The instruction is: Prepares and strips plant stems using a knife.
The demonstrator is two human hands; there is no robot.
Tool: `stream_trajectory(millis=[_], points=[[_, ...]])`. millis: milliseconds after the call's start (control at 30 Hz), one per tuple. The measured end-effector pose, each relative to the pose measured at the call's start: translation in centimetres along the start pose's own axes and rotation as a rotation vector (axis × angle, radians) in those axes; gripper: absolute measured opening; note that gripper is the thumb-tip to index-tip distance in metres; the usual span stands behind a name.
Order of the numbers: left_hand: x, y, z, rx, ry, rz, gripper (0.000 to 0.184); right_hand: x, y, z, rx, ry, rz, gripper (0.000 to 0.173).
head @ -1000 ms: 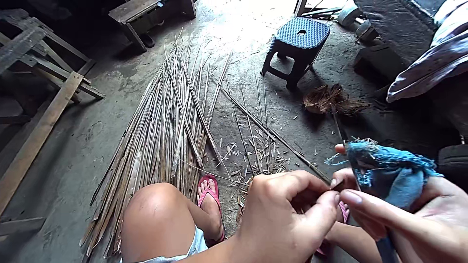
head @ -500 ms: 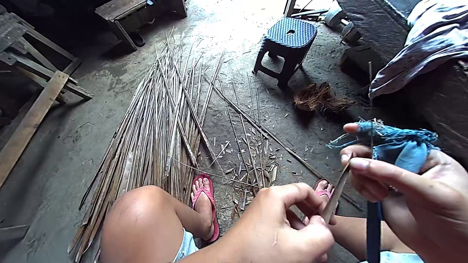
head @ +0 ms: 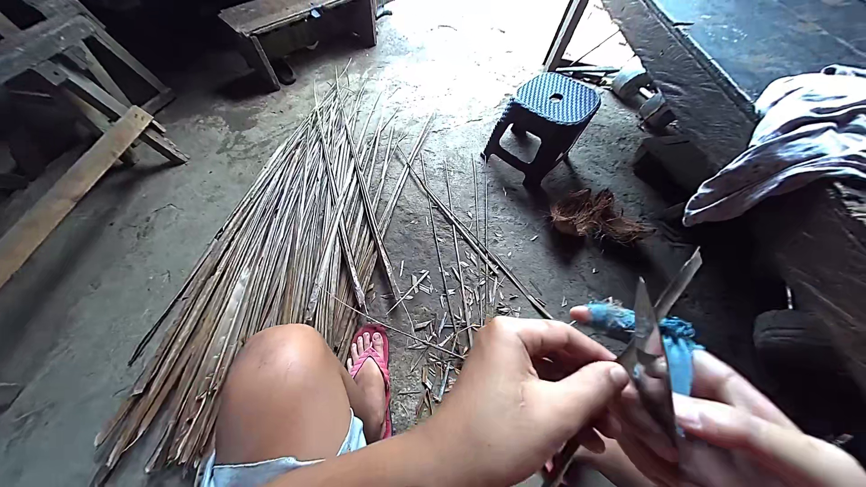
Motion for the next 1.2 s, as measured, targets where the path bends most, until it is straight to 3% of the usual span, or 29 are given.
stream_trajectory(millis=[67, 200, 300, 433, 733, 1200], points=[[0.1, 0.2, 0.0, -0.001, -0.02, -0.033, 0.009, 0.3, 0.1, -0.1, -0.032, -0.01, -0.007, 0.021], [0.6, 0.7, -0.2, -0.006, -0.066, -0.085, 0.007, -0.1, 0.0, -0.6, -0.038, -0.058, -0.015, 0.028], [0.7, 1.0, -0.4, 0.023, -0.085, -0.132, 0.005, -0.2, 0.1, -0.6, -0.074, -0.083, 0.002, 0.044], [0.9, 1.0, -0.6, 0.039, -0.117, -0.217, 0.009, -0.2, 0.2, -0.6, -0.101, -0.145, -0.012, 0.034], [1.0, 0.6, -0.8, 0.004, -0.23, -0.319, 0.017, 0.3, -0.3, -0.1, -0.078, -0.13, -0.034, 0.052], [1.3, 0.0, -0.7, 0.005, -0.19, -0.253, 0.013, -0.6, -2.0, 0.1, 0.162, -0.245, -0.241, 0.048]])
Point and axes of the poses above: each hand's wrist, its own z-axis towards the middle knuckle, its own y-axis out of the palm, x = y × z, the point moved 4 cm from there along z, towards the middle knuckle, and after that the axes turned 13 degrees about y, right-handed, at the moved point
